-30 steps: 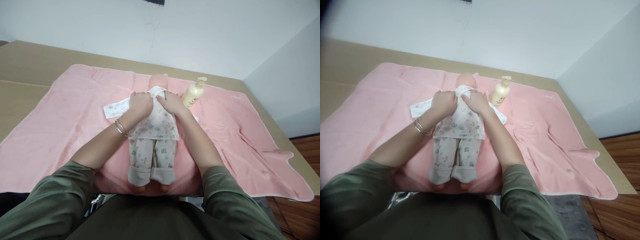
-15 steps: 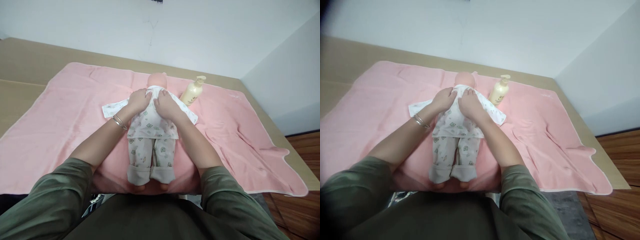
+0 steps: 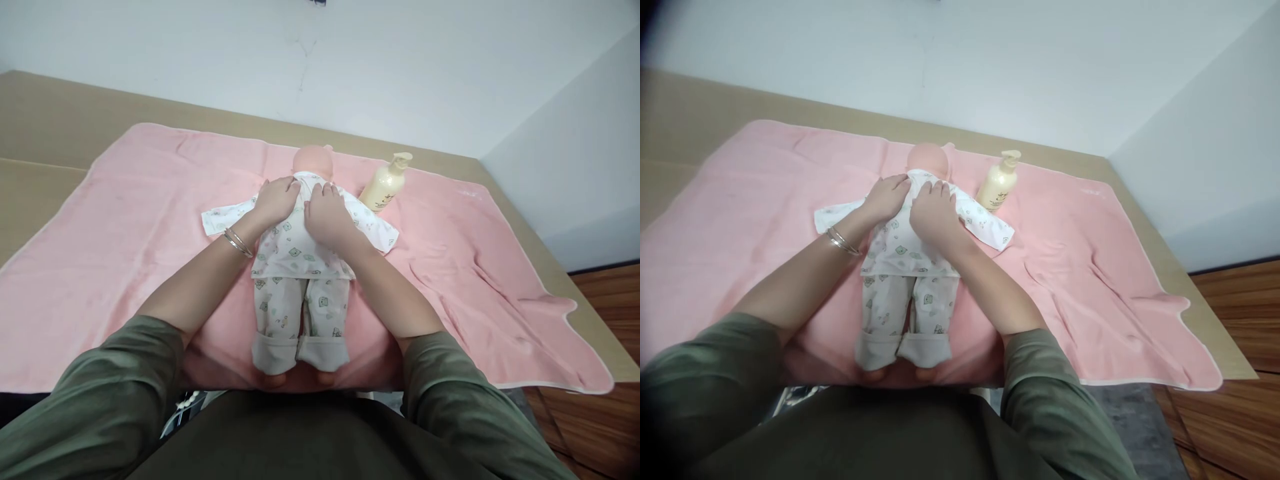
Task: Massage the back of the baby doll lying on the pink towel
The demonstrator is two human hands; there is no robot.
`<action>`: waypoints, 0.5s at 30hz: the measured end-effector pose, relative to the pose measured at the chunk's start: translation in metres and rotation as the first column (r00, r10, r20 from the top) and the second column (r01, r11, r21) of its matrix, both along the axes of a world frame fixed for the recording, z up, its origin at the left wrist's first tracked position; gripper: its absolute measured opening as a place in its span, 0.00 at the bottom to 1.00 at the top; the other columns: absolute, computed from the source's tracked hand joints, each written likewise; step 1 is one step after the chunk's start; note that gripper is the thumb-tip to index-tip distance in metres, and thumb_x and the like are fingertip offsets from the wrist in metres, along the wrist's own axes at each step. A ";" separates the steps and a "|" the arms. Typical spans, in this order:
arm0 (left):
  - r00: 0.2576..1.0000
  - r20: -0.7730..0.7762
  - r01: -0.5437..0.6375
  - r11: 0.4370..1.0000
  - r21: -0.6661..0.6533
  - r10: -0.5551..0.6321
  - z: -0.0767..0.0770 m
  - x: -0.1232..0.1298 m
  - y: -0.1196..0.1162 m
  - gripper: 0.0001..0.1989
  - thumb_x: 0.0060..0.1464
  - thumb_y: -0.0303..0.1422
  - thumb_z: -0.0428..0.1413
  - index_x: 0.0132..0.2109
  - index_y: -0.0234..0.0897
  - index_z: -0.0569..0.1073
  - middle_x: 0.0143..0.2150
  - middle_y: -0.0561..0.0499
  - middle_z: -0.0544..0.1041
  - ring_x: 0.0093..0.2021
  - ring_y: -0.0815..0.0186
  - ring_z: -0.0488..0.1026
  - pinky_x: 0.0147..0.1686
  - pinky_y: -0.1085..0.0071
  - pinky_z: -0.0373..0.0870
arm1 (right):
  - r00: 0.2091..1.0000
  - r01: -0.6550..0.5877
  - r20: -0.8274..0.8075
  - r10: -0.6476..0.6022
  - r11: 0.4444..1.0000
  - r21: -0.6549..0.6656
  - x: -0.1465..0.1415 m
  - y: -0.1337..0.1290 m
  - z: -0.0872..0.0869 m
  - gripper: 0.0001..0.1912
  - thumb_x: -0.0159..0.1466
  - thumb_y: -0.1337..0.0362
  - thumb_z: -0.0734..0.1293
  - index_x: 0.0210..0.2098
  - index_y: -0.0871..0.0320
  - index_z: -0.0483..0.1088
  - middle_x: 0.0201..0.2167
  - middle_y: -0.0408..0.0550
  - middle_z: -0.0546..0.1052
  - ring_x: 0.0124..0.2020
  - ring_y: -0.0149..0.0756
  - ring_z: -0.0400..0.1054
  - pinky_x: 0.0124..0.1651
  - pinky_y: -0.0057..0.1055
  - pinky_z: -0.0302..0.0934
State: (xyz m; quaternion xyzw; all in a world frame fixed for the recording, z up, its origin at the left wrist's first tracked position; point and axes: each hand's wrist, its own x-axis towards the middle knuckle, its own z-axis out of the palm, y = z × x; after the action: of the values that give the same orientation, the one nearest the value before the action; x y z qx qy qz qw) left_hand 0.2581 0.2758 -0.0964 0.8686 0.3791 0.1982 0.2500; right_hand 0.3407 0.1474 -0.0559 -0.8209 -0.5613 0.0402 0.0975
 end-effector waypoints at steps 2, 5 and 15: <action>0.998 -0.018 -0.061 0.998 -0.008 0.061 -0.001 0.000 -0.001 0.25 0.72 0.42 0.39 0.55 0.42 0.79 0.62 0.38 0.82 0.65 0.46 0.76 0.73 0.42 0.62 | 1.000 -0.024 -0.009 0.024 1.000 -0.009 0.000 0.000 -0.001 0.33 0.77 0.67 0.51 0.76 0.80 0.53 0.78 0.79 0.55 0.81 0.65 0.50 0.79 0.59 0.49; 0.988 -0.074 -0.131 0.991 0.032 0.133 -0.001 -0.001 -0.012 0.25 0.72 0.45 0.42 0.59 0.40 0.77 0.63 0.33 0.80 0.66 0.40 0.74 0.71 0.36 0.64 | 0.995 -0.032 -0.094 0.032 0.999 0.006 0.022 0.006 -0.004 0.33 0.79 0.60 0.52 0.75 0.78 0.56 0.77 0.76 0.58 0.80 0.64 0.52 0.79 0.61 0.49; 0.977 -0.203 -0.061 0.998 0.026 0.065 0.016 -0.004 -0.039 0.32 0.73 0.45 0.41 0.69 0.25 0.69 0.70 0.23 0.72 0.73 0.36 0.67 0.71 0.39 0.64 | 0.992 0.073 -0.102 -0.073 0.997 -0.003 0.038 0.012 -0.002 0.33 0.81 0.53 0.51 0.72 0.74 0.62 0.74 0.71 0.67 0.75 0.63 0.61 0.77 0.60 0.53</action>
State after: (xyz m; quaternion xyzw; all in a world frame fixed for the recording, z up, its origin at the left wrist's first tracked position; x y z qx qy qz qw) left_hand 0.2540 0.2369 -0.0802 0.8744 0.4280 0.1195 0.1948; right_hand 0.3789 0.1596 -0.0575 -0.8377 -0.5251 0.0785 0.1279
